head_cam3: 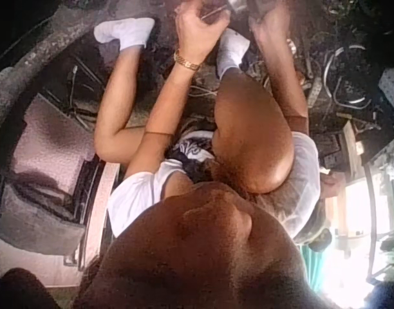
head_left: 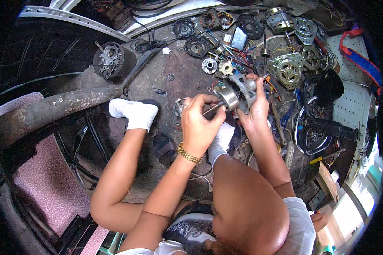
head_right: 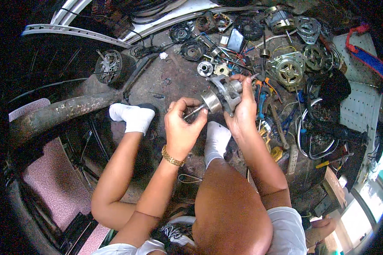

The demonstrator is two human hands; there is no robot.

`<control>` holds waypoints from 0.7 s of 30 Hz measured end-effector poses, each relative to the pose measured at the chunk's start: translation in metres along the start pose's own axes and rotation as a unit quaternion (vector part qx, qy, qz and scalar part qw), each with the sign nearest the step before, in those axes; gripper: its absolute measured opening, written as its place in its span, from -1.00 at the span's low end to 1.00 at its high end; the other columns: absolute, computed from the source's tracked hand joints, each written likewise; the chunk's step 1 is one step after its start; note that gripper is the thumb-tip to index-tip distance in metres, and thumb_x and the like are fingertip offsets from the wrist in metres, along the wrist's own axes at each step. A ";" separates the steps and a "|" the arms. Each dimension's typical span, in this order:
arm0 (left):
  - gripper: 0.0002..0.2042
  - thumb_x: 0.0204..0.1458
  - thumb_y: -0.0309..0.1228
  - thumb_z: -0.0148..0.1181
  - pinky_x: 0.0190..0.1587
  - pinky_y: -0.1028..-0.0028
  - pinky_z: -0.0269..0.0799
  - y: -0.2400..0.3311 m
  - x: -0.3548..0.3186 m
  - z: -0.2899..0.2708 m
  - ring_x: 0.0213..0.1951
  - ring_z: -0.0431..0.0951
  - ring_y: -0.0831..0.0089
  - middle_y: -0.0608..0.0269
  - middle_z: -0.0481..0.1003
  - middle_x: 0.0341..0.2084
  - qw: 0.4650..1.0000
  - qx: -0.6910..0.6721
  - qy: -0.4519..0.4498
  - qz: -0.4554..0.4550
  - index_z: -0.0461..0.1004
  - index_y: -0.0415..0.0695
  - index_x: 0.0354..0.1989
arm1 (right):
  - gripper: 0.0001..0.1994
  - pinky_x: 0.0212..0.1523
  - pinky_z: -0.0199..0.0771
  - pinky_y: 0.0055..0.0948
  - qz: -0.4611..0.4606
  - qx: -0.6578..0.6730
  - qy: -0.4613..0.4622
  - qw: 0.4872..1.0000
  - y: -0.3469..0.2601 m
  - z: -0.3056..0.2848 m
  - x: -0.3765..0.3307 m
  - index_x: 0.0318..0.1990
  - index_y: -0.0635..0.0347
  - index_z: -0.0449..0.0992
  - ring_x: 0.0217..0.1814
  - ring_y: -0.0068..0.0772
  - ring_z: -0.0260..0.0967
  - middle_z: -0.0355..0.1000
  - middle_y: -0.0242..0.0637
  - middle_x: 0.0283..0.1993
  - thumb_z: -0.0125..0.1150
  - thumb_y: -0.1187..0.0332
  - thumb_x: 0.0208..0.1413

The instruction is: The person uses a screwdriver and a power drill to remove parts from a motor housing. They take off the top cover, pull out internal components by hand, and sort through a bin of screws to find a match.

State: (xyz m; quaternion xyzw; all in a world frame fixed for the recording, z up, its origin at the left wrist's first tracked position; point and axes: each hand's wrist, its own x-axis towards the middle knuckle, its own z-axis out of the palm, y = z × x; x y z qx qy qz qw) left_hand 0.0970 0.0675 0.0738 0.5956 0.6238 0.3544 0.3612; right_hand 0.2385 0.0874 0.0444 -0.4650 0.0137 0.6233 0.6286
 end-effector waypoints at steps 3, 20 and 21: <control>-0.82 -0.25 -0.48 0.32 -0.24 0.37 0.38 -0.006 -0.002 0.002 -0.36 0.48 0.26 0.14 0.53 -0.47 0.997 -0.062 0.000 -0.051 0.49 -0.21 -0.43 | -0.64 -0.11 0.44 -0.25 0.000 0.007 -0.005 1.000 0.004 -0.004 0.003 -0.17 0.10 0.36 -0.18 -0.31 0.40 0.43 -0.26 -0.21 -0.23 0.02 0.29; -0.84 -0.15 -0.58 0.30 -0.31 0.66 0.29 -0.037 -0.009 0.000 -0.41 0.36 0.69 0.39 0.48 -0.44 0.986 -0.150 -0.004 -0.072 0.50 -0.23 -0.35 | -0.64 -0.12 0.44 -0.25 -0.019 -0.004 0.041 0.999 -0.005 -0.005 0.011 -0.16 0.08 0.37 -0.17 -0.28 0.41 0.44 -0.25 -0.19 -0.25 0.01 0.29; -0.84 -0.15 -0.58 0.30 -0.32 0.67 0.28 -0.040 -0.008 -0.001 -0.41 0.36 0.70 0.40 0.48 -0.44 0.986 -0.150 -0.005 -0.072 0.50 -0.22 -0.35 | -0.63 -0.13 0.44 -0.25 -0.024 -0.014 0.059 0.998 -0.007 -0.005 0.012 -0.17 0.07 0.38 -0.18 -0.29 0.41 0.44 -0.26 -0.20 -0.25 0.01 0.29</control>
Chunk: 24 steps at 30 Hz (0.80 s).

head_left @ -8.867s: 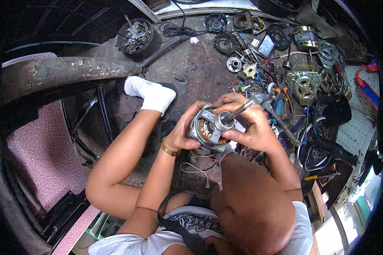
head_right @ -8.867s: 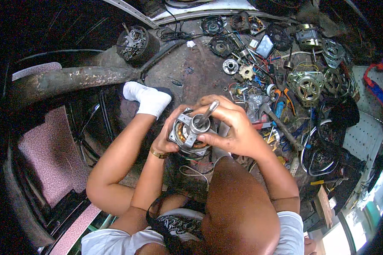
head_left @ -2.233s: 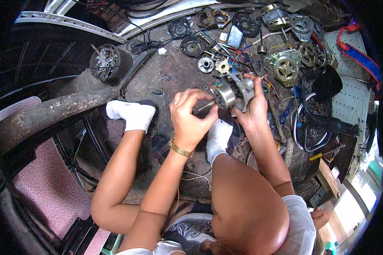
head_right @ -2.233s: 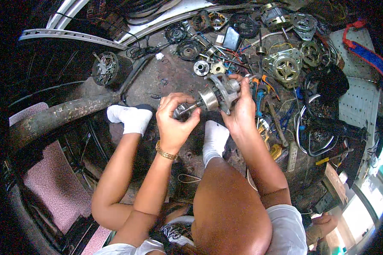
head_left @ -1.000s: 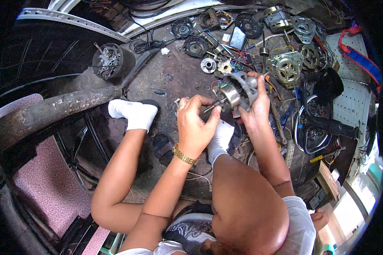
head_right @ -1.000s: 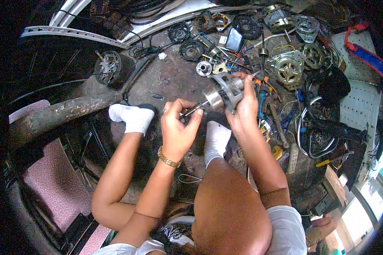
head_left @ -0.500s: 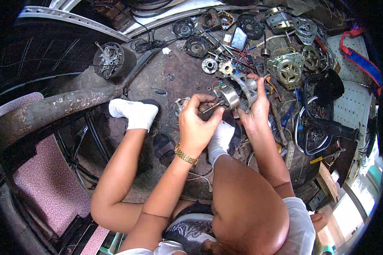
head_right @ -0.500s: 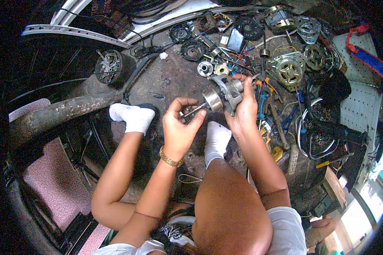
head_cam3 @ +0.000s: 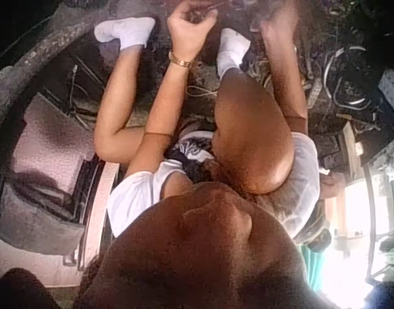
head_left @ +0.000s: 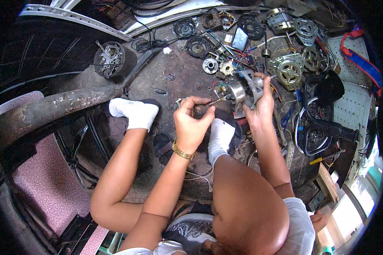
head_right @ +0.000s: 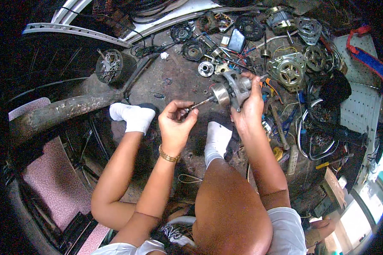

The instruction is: The person uses a screwdriver and a power drill to remove parts from a motor housing. They take off the top cover, pull out internal components by hand, and sort through a bin of screws to find a match.

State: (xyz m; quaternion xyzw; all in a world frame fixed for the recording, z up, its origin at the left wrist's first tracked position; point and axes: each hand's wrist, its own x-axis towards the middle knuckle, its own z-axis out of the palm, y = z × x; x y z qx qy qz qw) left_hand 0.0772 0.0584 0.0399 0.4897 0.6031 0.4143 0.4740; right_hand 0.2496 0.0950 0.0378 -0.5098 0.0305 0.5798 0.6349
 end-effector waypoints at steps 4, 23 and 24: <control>-0.79 -0.20 -0.57 0.32 -0.29 0.59 0.32 -0.008 0.014 -0.006 -0.38 0.39 0.59 0.28 0.52 -0.42 0.999 -0.031 0.027 -0.001 0.55 -0.22 -0.32 | -0.64 -0.14 0.45 -0.24 -0.031 0.009 0.013 0.999 -0.004 -0.018 0.022 -0.18 0.07 0.39 -0.18 -0.31 0.41 0.44 -0.29 -0.22 -0.25 0.02 0.30; -0.26 -0.10 -0.02 0.19 -0.16 -0.27 0.36 -0.098 0.028 0.032 0.18 0.11 -0.31 -0.03 0.13 0.21 0.581 0.778 -0.234 -0.052 0.13 -0.10 0.25 | -0.64 -0.08 0.39 -0.19 -0.009 -0.016 0.065 0.998 0.007 -0.020 0.021 -0.16 0.06 0.38 -0.13 -0.29 0.37 0.40 -0.29 -0.18 -0.30 0.04 0.32; -0.33 -0.04 -0.07 0.14 -0.22 -0.25 0.40 -0.107 0.032 0.036 0.18 0.11 -0.33 -0.03 0.14 0.20 0.548 0.802 -0.228 -0.069 0.14 -0.09 0.24 | -0.64 -0.07 0.39 -0.20 -0.015 0.015 0.036 0.999 0.014 -0.022 0.024 -0.17 0.06 0.38 -0.13 -0.30 0.37 0.40 -0.29 -0.17 -0.29 0.03 0.31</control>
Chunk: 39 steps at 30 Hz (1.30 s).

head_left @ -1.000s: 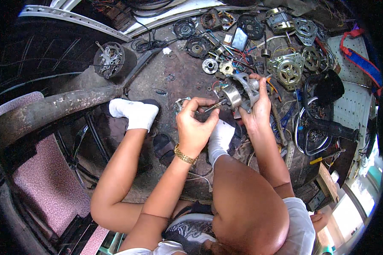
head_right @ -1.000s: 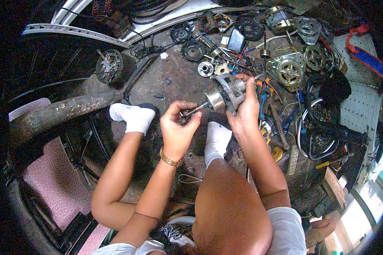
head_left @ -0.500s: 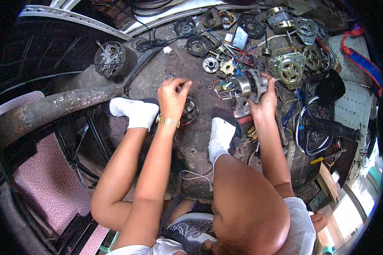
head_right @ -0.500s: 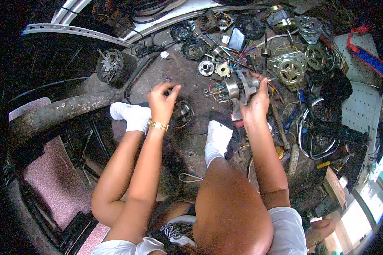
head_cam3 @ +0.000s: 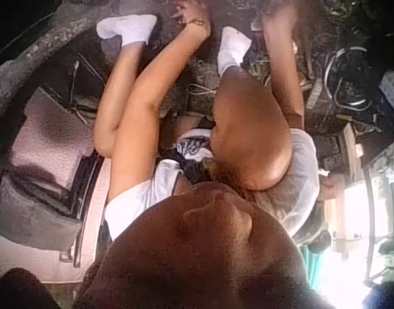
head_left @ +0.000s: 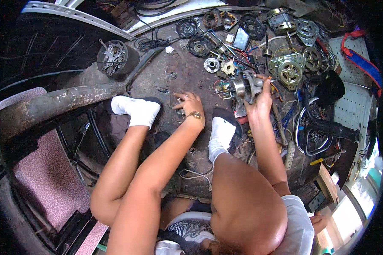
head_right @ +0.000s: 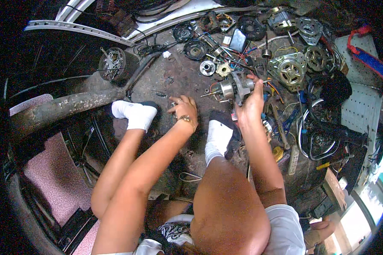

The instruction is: The person uses a screwdriver and a power drill to remove parts from a motor housing. They take off the top cover, pull out internal components by hand, and sort through a bin of screws to find a match.

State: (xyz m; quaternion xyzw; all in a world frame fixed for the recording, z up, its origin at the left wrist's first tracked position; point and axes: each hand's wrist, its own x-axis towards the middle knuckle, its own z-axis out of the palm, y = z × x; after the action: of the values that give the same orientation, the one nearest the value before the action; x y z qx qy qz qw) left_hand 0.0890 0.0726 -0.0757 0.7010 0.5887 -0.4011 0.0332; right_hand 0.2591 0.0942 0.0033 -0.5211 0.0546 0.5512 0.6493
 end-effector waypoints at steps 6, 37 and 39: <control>-0.57 0.10 -0.30 -0.04 -0.49 -0.16 0.50 0.026 0.021 0.000 0.12 0.19 -0.33 -0.04 0.25 0.08 0.991 0.083 -0.063 -0.086 0.23 -0.07 0.18 | -0.64 -0.01 0.36 -0.23 0.047 0.031 0.007 0.998 -0.006 0.008 -0.012 -0.16 0.07 0.38 -0.12 -0.31 0.37 0.43 -0.30 -0.17 -0.27 0.03 0.31; 0.01 -0.57 -0.29 0.60 0.21 0.28 0.18 -0.066 -0.086 -0.008 0.12 0.28 0.25 0.09 0.22 0.05 0.314 -0.902 0.192 0.227 0.02 -0.08 0.12 | -0.59 0.12 0.25 0.01 -0.372 -0.210 -0.387 0.817 -0.032 0.060 -0.075 -0.32 0.23 0.34 -0.20 -0.23 0.40 0.43 -0.12 -0.37 -0.28 0.06 0.31; 0.00 -0.57 -0.29 0.60 0.21 0.27 0.18 -0.068 -0.088 -0.014 0.12 0.28 0.24 0.08 0.23 0.05 0.328 -0.890 0.198 0.246 0.03 -0.07 0.12 | -0.58 0.12 0.25 0.02 -0.383 -0.224 -0.401 0.801 -0.032 0.061 -0.077 -0.33 0.23 0.36 -0.21 -0.23 0.41 0.44 -0.13 -0.38 -0.27 0.05 0.30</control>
State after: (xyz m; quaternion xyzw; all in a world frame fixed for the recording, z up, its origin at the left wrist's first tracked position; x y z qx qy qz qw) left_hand 0.0398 0.0305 0.0159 0.4246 0.3838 0.5398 0.6172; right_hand 0.2234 0.0932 0.1006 -0.3629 -0.5398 0.4139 0.6369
